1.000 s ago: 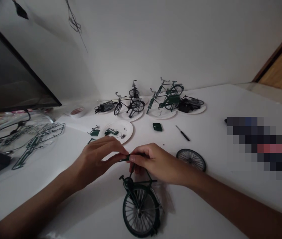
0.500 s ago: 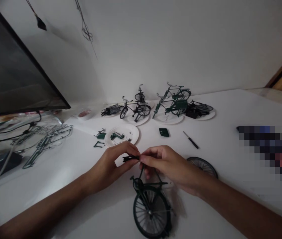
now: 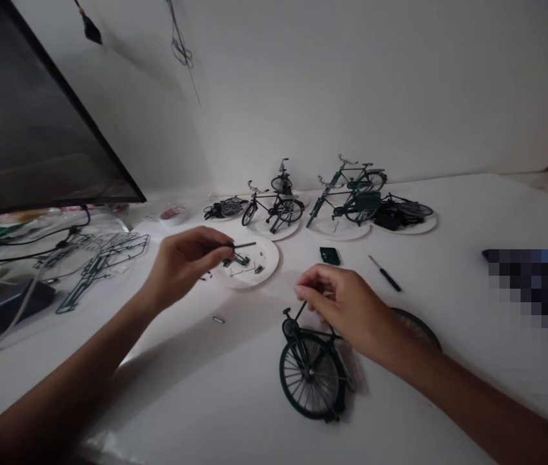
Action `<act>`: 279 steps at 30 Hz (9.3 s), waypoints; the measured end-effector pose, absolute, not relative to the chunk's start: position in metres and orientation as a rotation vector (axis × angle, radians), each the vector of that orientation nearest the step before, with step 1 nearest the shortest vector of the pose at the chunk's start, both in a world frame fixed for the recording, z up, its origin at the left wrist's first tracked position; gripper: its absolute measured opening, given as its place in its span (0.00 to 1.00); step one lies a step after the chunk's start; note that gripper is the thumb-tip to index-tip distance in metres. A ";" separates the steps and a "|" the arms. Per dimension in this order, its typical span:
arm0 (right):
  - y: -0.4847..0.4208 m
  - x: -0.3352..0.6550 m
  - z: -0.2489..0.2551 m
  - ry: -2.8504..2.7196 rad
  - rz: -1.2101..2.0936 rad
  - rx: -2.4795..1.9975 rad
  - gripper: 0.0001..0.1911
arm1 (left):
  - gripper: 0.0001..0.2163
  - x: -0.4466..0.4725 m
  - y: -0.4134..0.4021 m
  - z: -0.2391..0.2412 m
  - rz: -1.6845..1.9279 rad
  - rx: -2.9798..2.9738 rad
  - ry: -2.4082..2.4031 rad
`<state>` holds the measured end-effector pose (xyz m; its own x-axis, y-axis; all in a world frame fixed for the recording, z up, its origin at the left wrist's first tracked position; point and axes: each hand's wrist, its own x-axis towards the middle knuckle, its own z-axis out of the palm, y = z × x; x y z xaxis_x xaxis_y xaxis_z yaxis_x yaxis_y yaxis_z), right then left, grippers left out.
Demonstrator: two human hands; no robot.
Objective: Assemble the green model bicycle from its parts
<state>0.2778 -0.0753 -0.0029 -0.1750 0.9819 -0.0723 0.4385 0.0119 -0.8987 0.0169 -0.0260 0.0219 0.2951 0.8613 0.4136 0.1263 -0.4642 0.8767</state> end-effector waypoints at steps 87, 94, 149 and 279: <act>0.038 0.218 0.005 -2.766 0.010 -0.897 0.10 | 0.08 -0.007 0.017 0.001 1.148 1.040 0.826; 0.034 0.227 0.015 -2.682 0.108 -1.049 0.07 | 0.09 -0.005 0.012 0.001 1.103 1.065 0.820; -0.016 0.268 0.009 -2.482 0.463 -1.112 0.15 | 0.12 0.015 -0.007 0.004 1.303 1.022 0.932; -0.010 0.267 0.015 -2.465 0.194 -1.468 0.10 | 0.08 0.016 -0.013 0.011 1.175 1.198 0.972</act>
